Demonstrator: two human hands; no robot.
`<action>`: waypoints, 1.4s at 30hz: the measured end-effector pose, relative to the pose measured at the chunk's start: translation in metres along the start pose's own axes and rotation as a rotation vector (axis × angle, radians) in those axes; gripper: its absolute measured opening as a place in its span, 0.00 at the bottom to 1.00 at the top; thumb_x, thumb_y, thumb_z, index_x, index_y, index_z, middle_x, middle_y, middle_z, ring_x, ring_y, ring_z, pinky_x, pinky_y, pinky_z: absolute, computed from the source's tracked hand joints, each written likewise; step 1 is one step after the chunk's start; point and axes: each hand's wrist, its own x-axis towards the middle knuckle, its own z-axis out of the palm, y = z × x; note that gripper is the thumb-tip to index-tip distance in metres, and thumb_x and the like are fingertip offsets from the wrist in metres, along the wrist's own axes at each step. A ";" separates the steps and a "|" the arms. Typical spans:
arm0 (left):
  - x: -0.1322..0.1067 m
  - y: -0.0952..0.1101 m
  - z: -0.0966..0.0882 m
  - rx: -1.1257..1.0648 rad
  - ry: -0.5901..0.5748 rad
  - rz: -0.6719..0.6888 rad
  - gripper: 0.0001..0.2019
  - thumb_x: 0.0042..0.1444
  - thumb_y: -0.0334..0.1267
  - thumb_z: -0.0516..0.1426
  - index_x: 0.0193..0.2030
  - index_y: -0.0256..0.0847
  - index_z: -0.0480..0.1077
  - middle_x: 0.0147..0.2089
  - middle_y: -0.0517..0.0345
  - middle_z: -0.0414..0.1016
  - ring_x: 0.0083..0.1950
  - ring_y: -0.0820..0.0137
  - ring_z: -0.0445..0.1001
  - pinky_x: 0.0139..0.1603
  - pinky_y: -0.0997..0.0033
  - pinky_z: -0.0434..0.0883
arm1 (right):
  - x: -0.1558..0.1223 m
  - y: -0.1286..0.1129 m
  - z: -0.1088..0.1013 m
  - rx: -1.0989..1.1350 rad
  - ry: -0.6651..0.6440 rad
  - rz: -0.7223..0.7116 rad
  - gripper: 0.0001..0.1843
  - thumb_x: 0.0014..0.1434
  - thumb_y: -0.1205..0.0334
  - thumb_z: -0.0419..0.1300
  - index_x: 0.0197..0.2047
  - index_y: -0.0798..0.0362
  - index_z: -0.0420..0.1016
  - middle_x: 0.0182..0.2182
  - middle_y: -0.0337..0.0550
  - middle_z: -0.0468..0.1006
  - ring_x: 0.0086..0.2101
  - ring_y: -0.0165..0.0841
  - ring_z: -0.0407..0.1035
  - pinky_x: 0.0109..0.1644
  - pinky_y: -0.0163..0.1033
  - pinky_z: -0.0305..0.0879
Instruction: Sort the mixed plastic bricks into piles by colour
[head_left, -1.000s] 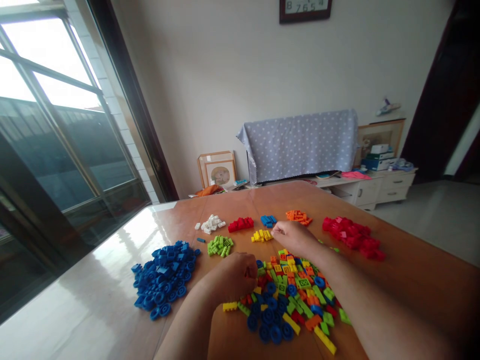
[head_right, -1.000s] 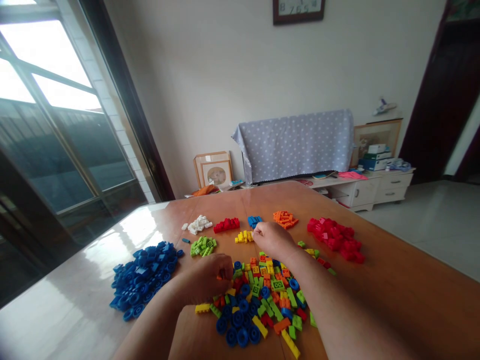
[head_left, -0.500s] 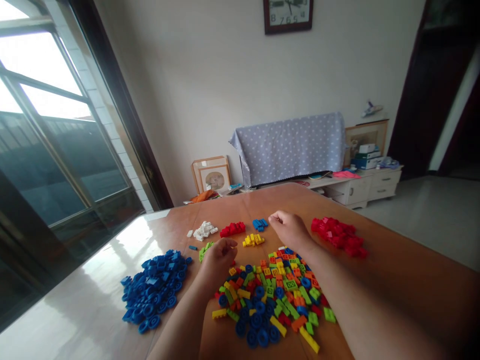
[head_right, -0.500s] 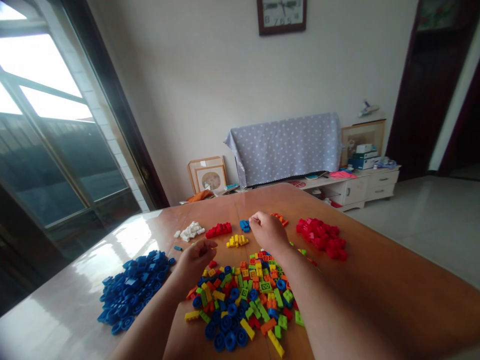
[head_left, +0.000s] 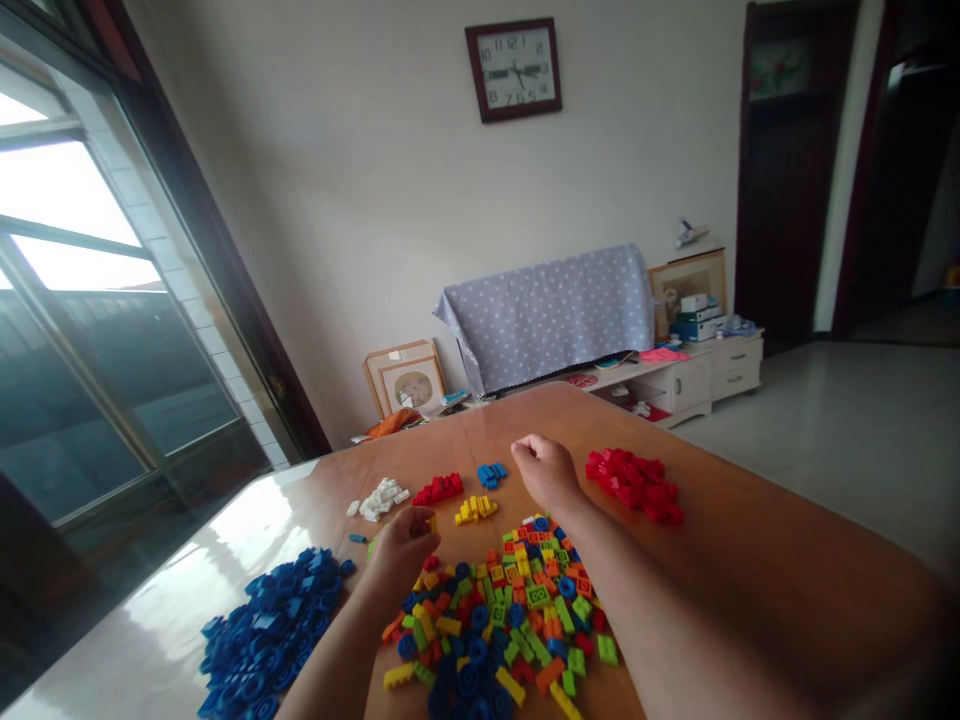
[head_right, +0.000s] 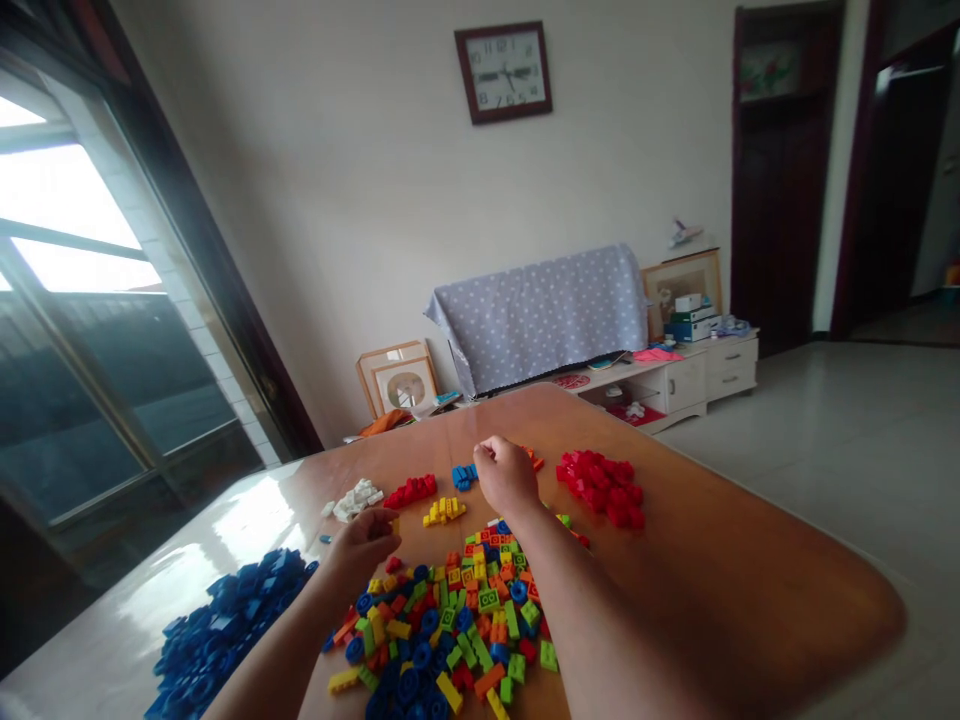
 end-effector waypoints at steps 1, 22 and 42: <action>0.002 0.001 -0.001 0.015 -0.005 -0.003 0.21 0.39 0.39 0.62 0.42 0.36 0.71 0.27 0.65 0.66 0.27 0.75 0.66 0.28 0.77 0.63 | 0.000 0.000 0.000 0.003 -0.007 0.003 0.15 0.60 0.53 0.52 0.28 0.51 0.73 0.25 0.39 0.78 0.29 0.33 0.70 0.32 0.34 0.57; 0.050 0.006 0.034 0.095 -0.152 -0.139 0.14 0.43 0.28 0.62 0.40 0.35 0.70 0.27 0.63 0.71 0.27 0.74 0.72 0.29 0.76 0.68 | 0.004 0.007 0.004 0.058 0.012 -0.024 0.15 0.60 0.53 0.52 0.27 0.51 0.71 0.23 0.39 0.77 0.28 0.34 0.69 0.31 0.34 0.55; 0.061 0.009 0.046 0.077 -0.140 -0.306 0.17 0.39 0.25 0.63 0.40 0.31 0.75 0.20 0.65 0.67 0.24 0.72 0.70 0.28 0.72 0.69 | 0.004 0.003 0.000 0.132 0.030 -0.007 0.14 0.59 0.53 0.54 0.27 0.51 0.72 0.22 0.38 0.76 0.26 0.33 0.67 0.30 0.34 0.55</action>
